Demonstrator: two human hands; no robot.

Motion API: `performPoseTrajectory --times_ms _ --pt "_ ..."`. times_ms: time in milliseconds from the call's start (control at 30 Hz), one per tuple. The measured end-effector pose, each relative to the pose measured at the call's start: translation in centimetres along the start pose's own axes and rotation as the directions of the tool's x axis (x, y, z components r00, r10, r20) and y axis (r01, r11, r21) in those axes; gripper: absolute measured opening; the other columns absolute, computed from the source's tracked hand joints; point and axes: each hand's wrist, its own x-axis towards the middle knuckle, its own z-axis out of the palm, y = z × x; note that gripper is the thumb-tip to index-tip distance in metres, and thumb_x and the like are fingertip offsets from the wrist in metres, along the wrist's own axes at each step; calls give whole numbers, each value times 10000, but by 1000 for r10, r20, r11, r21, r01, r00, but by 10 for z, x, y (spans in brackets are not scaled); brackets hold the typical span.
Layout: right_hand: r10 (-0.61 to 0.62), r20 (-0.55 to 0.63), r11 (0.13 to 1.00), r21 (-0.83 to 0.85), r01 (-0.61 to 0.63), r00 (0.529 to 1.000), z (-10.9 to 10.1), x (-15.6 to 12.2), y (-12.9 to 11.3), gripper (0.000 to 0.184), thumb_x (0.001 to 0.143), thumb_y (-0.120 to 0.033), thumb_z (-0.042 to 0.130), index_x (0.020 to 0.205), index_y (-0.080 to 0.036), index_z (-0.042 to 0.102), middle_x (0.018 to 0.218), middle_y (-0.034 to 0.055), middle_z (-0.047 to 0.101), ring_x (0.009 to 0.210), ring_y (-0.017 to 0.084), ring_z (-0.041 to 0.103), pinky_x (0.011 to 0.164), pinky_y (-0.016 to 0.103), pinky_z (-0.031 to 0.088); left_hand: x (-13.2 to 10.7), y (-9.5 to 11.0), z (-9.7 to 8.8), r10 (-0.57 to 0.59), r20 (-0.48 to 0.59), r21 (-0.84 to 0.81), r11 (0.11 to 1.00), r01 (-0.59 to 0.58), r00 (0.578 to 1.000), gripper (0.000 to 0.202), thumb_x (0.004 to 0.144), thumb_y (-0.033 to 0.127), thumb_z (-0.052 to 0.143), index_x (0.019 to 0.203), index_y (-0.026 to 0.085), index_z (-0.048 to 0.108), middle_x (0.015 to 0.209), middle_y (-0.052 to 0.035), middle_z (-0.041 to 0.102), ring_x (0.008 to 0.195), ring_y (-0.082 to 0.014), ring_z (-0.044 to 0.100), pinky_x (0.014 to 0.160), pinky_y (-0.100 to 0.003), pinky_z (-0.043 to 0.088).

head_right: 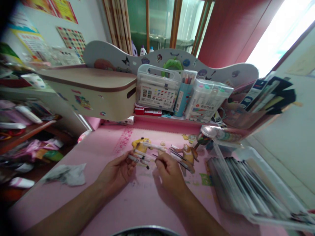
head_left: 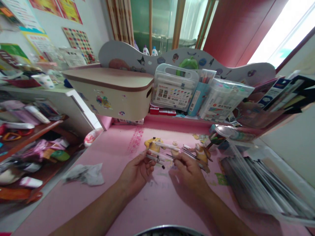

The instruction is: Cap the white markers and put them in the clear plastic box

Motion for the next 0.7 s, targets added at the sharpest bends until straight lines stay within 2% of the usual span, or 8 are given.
performPoseTrajectory --times_ms 67,133,233,300,367,467,567,700 --pt "-71 136 961 -255 104 988 6 -2 2 106 837 -141 569 768 -209 614 778 5 583 788 171 552 719 280 423 1 3 1 12 -26 -12 1000 -13 1000 254 984 140 437 845 114 648 628 -52 714 506 -133 691 493 -204 582" --pt "-132 240 887 -404 223 962 13 -3 4 125 842 -100 578 798 -201 637 865 22 612 873 177 559 773 284 428 1 2 1 25 -35 19 1000 -24 999 247 978 139 450 832 111 646 631 -59 712 514 -141 694 490 -214 585" --pt "-174 310 760 -561 328 935 23 -2 10 144 924 -158 555 868 -202 680 943 53 627 909 188 556 790 294 446 0 -5 -1 65 -2 105 992 -64 998 156 945 135 521 851 115 645 698 -77 729 553 -149 705 506 -221 591" --pt "-176 341 675 -641 365 923 26 -1 14 164 937 -193 566 844 -207 700 946 59 623 891 189 555 769 290 451 -1 -9 -3 97 51 170 980 -104 994 73 907 142 591 862 118 643 772 -92 743 591 -153 712 534 -227 601" --pt "-163 371 627 -677 386 914 27 -2 17 156 918 -203 607 797 -207 706 917 54 612 861 184 554 750 280 452 -2 -10 -5 125 100 223 964 -145 987 31 866 151 654 863 123 641 831 -97 749 639 -159 720 572 -233 611" --pt "-129 375 664 -655 361 918 26 -3 18 132 908 -180 608 823 -201 706 894 47 601 841 179 561 752 278 455 -4 -10 -6 147 139 271 945 -181 979 78 825 155 702 858 136 634 884 -92 750 721 -179 733 610 -241 616" --pt "-92 302 793 -554 253 949 19 -3 12 168 901 -113 559 826 -182 694 885 45 601 825 168 577 745 278 453 -5 -9 -4 153 144 284 940 -189 978 92 809 142 708 847 146 625 899 -84 751 754 -191 738 615 -244 612" --pt "-67 151 949 -295 110 986 3 2 2 202 828 -92 557 854 -201 725 870 40 631 860 177 598 785 293 460 -6 -9 -3 143 118 273 947 -170 983 86 805 117 697 834 148 622 891 -77 753 752 -189 742 637 -252 615"
